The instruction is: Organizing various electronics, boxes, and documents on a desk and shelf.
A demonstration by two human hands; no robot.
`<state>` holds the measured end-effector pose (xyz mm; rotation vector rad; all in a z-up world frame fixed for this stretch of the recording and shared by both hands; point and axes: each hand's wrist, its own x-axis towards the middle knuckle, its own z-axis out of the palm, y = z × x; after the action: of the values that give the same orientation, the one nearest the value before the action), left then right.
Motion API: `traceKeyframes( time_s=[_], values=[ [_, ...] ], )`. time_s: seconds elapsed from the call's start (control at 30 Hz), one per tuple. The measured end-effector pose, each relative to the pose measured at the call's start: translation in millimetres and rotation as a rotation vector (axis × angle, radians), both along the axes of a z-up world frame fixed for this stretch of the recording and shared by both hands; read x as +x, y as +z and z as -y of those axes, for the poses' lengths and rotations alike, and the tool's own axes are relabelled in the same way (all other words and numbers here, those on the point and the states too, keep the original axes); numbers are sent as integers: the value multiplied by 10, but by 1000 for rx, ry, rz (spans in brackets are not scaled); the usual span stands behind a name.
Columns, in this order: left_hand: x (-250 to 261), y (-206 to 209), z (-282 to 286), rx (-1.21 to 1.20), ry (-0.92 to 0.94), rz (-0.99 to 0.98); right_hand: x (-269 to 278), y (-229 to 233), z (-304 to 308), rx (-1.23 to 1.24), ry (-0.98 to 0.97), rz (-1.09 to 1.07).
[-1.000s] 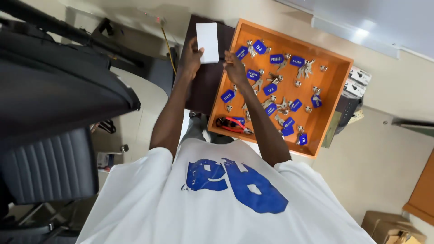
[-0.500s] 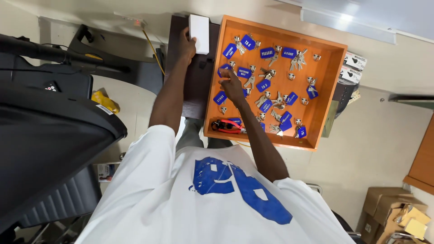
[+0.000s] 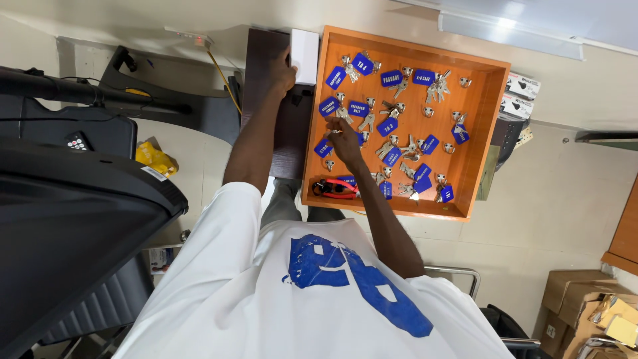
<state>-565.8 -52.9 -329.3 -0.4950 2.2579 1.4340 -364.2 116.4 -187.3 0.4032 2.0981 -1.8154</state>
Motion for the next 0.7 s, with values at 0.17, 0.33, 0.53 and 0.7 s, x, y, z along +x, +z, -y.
traceKeyframes(
  time_s=[0.17, 0.33, 0.53, 0.7],
  values=[
    [-84, -196, -9, -118, -132, -43, 33, 41, -39, 18, 2, 5],
    [77, 27, -17, -197, -172, -129, 63, 40, -77, -1, -3, 47],
    [173, 107, 20, -265, -251, -156, 154, 23, -135, -11, 10, 55],
    [138, -20, 99, -348, -395, -135, 200, 89, -166, -36, 26, 34]
  ],
)
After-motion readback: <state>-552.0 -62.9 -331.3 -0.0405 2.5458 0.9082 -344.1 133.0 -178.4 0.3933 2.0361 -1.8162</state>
